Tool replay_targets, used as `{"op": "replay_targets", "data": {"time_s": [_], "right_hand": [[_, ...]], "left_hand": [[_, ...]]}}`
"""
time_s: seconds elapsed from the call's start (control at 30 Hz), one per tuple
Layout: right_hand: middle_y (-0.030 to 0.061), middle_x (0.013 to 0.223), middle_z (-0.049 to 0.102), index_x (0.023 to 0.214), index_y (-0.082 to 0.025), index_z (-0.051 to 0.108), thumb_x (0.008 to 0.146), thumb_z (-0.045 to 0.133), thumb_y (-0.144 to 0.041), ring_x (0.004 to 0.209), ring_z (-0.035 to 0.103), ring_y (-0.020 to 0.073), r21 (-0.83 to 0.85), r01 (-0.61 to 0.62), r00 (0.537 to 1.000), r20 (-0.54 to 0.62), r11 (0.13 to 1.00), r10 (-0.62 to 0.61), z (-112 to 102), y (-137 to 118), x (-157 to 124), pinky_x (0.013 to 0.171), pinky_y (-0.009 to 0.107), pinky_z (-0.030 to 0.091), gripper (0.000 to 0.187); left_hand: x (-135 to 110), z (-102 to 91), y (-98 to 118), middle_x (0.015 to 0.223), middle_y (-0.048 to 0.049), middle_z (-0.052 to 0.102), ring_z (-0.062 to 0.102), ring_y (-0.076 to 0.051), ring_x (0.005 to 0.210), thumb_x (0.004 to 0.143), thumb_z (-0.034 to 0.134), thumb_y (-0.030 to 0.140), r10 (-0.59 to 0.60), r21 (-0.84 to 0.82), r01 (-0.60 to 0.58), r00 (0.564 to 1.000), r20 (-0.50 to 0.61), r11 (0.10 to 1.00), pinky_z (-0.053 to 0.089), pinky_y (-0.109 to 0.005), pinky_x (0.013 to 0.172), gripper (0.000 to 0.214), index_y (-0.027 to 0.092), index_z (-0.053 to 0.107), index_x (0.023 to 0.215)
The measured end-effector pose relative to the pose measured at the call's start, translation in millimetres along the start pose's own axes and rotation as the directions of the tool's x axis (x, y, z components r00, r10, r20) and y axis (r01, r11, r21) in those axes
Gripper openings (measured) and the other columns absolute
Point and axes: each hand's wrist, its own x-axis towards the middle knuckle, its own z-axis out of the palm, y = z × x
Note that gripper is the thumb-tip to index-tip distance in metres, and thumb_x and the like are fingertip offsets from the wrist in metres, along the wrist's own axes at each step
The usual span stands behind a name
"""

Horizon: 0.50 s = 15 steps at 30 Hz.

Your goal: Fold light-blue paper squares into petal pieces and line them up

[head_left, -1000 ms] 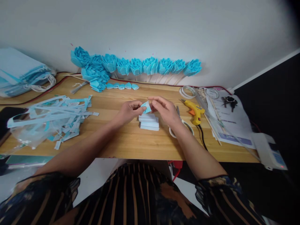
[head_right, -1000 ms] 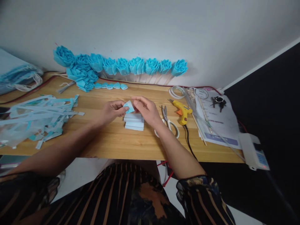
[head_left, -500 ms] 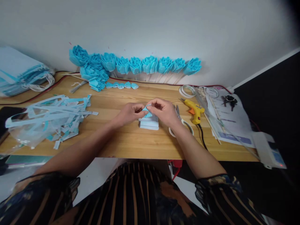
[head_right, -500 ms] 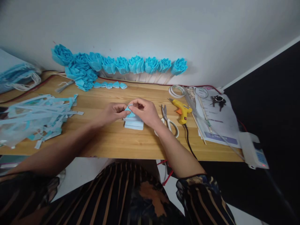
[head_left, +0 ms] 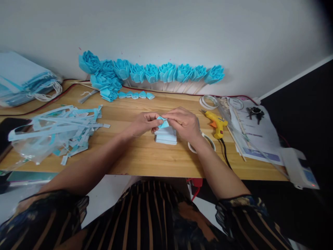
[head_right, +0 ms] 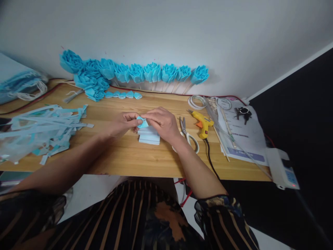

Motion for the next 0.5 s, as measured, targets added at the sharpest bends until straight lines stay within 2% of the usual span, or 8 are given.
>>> {"op": "replay_targets", "data": {"time_s": [0.2, 0.5], "right_hand": [[0.0031, 0.095, 0.076, 0.099, -0.033, 0.079, 0.093, 0.053, -0.02, 0.088, 0.067, 0.0195, -0.02, 0.049, 0.999, -0.003, 0.999, -0.049, -0.3, -0.7, 0.5, 0.081, 0.038, 0.052, 0.029], [0.0021, 0.098, 0.077, 0.101, -0.032, 0.078, 0.091, 0.052, -0.022, 0.089, 0.068, 0.02, 0.016, 0.052, 0.998, 0.024, 0.999, -0.053, -0.4, -4.2, 1.9, 0.085, 0.04, 0.052, 0.029]], "left_hand": [[-1.1, 0.9, 3.2, 0.054, 0.0031, 0.058, 0.05, -0.006, 0.048, 0.07, 0.079, 0.043, -0.005, -0.027, 0.006, 1.0, 0.005, 1.0, 0.042, -0.019, 0.05, 0.033, 0.016, 0.061, 0.068], [-1.1, 1.0, 3.8, 0.054, 0.0027, 0.058, 0.049, -0.006, 0.048, 0.07, 0.078, 0.044, -0.012, -0.024, 0.012, 1.0, -0.014, 1.0, 0.04, -0.019, 0.048, 0.035, 0.016, 0.059, 0.067]]}}
